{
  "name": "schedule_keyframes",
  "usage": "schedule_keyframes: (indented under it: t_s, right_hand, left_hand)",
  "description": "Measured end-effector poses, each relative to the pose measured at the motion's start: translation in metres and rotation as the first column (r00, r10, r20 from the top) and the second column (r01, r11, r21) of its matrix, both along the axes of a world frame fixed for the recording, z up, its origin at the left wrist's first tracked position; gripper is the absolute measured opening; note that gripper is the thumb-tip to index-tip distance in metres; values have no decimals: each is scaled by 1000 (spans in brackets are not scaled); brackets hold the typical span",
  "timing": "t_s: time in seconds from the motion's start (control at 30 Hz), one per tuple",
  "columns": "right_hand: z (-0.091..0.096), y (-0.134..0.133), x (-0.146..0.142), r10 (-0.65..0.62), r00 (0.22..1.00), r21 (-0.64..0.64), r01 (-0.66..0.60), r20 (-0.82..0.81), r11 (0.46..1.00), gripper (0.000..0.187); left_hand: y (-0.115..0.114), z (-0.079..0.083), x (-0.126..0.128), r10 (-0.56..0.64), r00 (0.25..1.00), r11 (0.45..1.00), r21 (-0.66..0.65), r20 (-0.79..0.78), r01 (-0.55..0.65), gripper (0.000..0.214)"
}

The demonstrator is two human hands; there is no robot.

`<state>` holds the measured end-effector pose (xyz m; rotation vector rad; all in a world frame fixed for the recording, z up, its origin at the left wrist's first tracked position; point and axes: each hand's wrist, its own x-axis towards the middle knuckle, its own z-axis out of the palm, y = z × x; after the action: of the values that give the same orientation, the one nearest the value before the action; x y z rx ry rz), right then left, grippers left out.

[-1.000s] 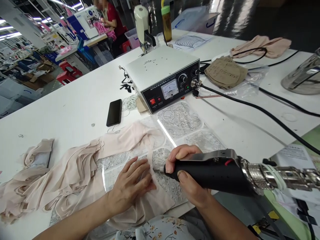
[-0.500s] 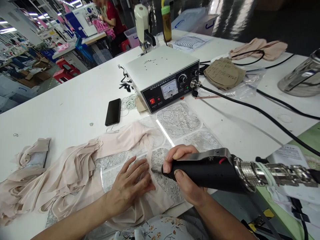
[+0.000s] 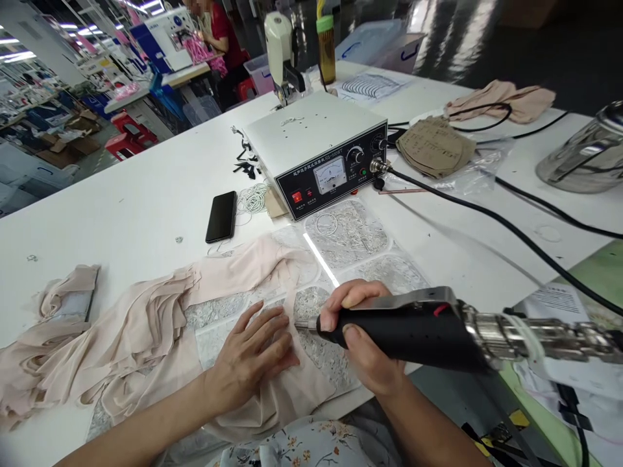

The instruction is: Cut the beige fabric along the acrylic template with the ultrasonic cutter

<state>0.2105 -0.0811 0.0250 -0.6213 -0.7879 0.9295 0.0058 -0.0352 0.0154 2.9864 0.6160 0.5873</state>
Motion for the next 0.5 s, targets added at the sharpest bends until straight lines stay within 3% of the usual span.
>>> schedule_keyframes:
  t_s: [0.1, 0.23, 0.33, 0.5]
  right_hand:
    - [0, -8, 6, -60, 997, -36, 57, -58, 998, 13]
    - [-3, -21, 13, -168, 983, -88, 162, -68, 983, 15]
    - [-5, -29, 16, -284, 957, -134, 274, -63, 952, 16]
    - [-7, -38, 27, -484, 874, -241, 463, -34, 853, 16]
  left_hand:
    - [-4, 1, -7, -61, 997, 998, -21, -40, 60, 13]
    - [-10, 3, -16, -152, 970, 988, -37, -187, 148, 27]
    - [-15, 10, -24, -79, 977, 996, -65, -200, 67, 29]
    - [-39, 20, -43, 148, 987, 969, -190, -57, -156, 25]
